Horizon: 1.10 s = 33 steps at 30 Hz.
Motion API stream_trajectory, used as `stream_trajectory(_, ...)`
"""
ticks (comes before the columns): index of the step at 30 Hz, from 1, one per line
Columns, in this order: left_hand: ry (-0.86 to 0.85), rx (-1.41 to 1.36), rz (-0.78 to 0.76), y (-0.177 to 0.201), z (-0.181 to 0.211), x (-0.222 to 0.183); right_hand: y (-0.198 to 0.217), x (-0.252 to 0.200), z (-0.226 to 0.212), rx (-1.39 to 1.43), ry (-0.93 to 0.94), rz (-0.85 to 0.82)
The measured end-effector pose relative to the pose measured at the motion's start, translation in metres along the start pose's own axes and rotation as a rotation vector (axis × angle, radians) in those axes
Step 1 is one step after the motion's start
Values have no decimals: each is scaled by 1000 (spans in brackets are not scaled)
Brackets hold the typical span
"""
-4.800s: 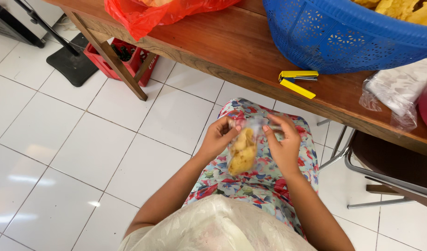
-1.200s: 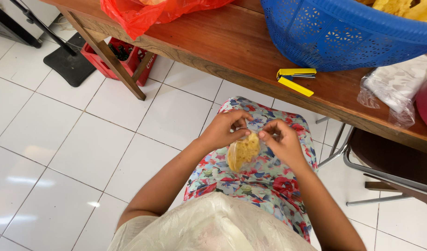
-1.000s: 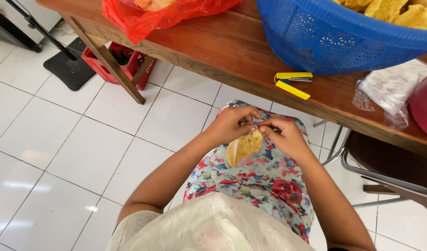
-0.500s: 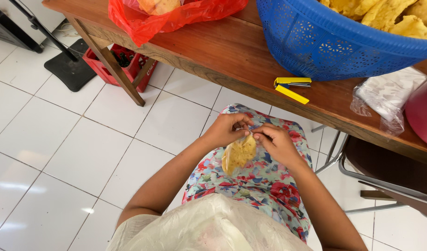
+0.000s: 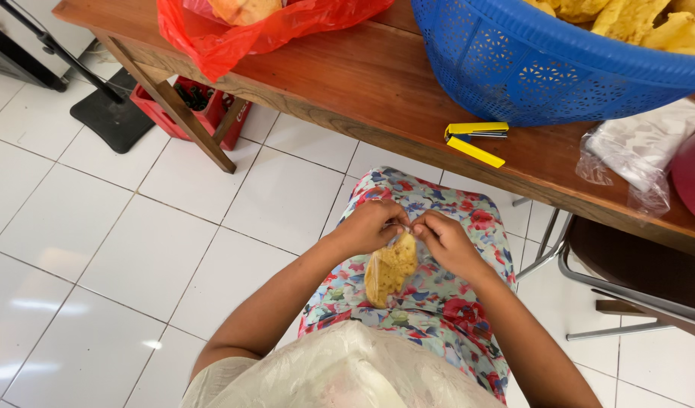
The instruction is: The person places fried snacks into small clear plastic bags and seals them using a yellow handheld stapler. The person repeats this process for multiple bags, placing the finished packages into a red plastic bag on the table.
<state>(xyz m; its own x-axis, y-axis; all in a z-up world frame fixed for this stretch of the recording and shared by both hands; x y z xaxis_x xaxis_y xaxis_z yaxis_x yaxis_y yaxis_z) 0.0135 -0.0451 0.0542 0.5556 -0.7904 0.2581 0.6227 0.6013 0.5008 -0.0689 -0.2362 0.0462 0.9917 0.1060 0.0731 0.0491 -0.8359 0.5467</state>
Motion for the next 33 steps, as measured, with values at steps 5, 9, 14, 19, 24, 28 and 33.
stream_trajectory(5,57,-112,-28,-3,-9,3,-1,3,24,221,-163,-107)
stream_trajectory(9,135,-561,69,0,-32,0,-1,3,38,409,-256,-165)
stream_trajectory(14,174,-751,262,-7,-50,-14,-5,4,43,418,-273,-143)
stream_trajectory(19,94,-597,39,1,-45,-25,-5,2,43,466,-291,-141)
stream_trajectory(24,210,-568,12,-9,-43,-24,-10,1,37,465,-272,-120)
stream_trajectory(28,322,-825,186,-56,-51,-30,-15,1,32,430,-185,-63)
stream_trajectory(33,370,-910,344,-80,-69,-37,-14,-1,31,404,-255,-29)
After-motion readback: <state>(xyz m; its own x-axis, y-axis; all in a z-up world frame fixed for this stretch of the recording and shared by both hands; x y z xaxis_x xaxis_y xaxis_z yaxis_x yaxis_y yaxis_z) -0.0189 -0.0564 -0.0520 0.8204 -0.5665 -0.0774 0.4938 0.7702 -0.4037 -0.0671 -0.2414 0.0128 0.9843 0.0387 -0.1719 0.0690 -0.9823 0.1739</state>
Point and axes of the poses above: each hand's wrist, its own x-axis towards the middle knuckle, its own y-axis out of the back of the hand, z = x × y, the point moved 2 cm from there along x, towards the middle knuckle, and after that the axes turned 4 degrees about -y, right-handed, at the moved point
